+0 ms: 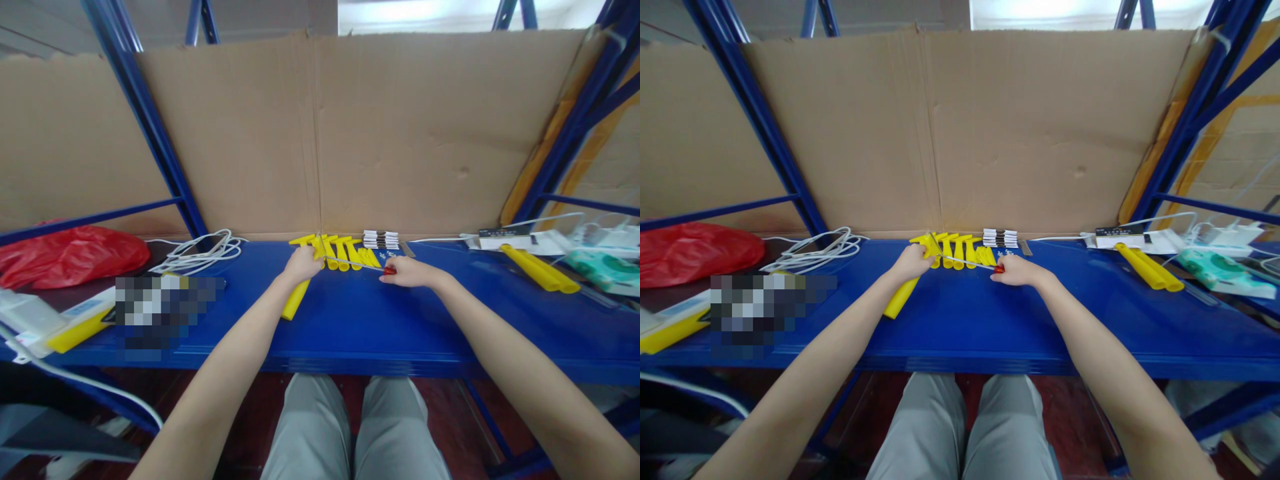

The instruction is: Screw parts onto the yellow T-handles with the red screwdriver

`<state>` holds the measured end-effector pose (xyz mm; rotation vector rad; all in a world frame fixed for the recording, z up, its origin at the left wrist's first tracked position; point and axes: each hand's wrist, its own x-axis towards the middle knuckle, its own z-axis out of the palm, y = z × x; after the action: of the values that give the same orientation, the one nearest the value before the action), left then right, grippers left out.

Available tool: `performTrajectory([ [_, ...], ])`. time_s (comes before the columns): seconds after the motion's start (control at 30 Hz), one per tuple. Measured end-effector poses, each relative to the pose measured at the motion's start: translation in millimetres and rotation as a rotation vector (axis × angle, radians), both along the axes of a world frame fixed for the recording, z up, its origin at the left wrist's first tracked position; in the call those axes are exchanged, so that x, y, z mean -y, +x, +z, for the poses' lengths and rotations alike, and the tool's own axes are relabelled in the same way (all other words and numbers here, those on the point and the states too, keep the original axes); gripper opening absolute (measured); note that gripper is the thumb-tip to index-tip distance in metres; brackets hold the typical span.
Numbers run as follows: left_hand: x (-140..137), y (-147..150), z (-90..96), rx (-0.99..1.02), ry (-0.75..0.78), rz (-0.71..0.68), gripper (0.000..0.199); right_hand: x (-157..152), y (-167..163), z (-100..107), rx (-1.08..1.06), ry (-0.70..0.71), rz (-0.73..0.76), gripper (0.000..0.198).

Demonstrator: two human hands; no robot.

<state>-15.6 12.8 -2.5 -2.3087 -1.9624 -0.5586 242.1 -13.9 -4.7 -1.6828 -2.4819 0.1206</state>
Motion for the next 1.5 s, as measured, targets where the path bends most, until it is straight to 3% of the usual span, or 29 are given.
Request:
performTrajectory([
  [0.1, 1, 0, 0.8, -0.011, -0.003, -0.004, 0.031, 2, 1, 4, -0.012, -0.025, 0.026, 0.022],
  [0.33, 2, 2, 0.7, -0.012, 0.003, -0.012, 0.029, 4, 2, 5, 0.068, 0.215, -0.133, 0.012],
  [0.57, 4, 3, 2.3, -0.011, -0.007, 0.006, 0.030, 5, 4, 8, -0.055, 0.023, 0.029, 0.033],
  [0.7, 6, 3, 3.6, -0.003, -0.012, 0.020, 0.029, 4, 2, 6, -0.019, 0.116, -0.061, 0.014],
  [0.8, 6, 3, 3.6, -0.005, -0.014, 0.031, 0.029, 4, -2, 2, 0.009, 0.185, -0.119, 0.018],
  [0.93, 4, 1, 3.4, 0.014, -0.011, 0.041, 0.028, 4, -4, 0, -0.041, 0.115, -0.066, 0.016],
  [1.07, 3, -1, 3.6, 0.038, 0.001, 0.033, 0.026, 2, -2, 0, -0.074, 0.040, 0.029, 0.029],
  [1.27, 1, -1, 2.0, 0.048, -0.007, 0.012, 0.026, -4, 2, -7, -0.077, 0.158, -0.072, 0.016],
  [1.5, 2, 2, 1.6, 0.024, -0.002, -0.003, 0.028, -7, 8, -6, -0.062, 0.117, -0.094, 0.023],
])
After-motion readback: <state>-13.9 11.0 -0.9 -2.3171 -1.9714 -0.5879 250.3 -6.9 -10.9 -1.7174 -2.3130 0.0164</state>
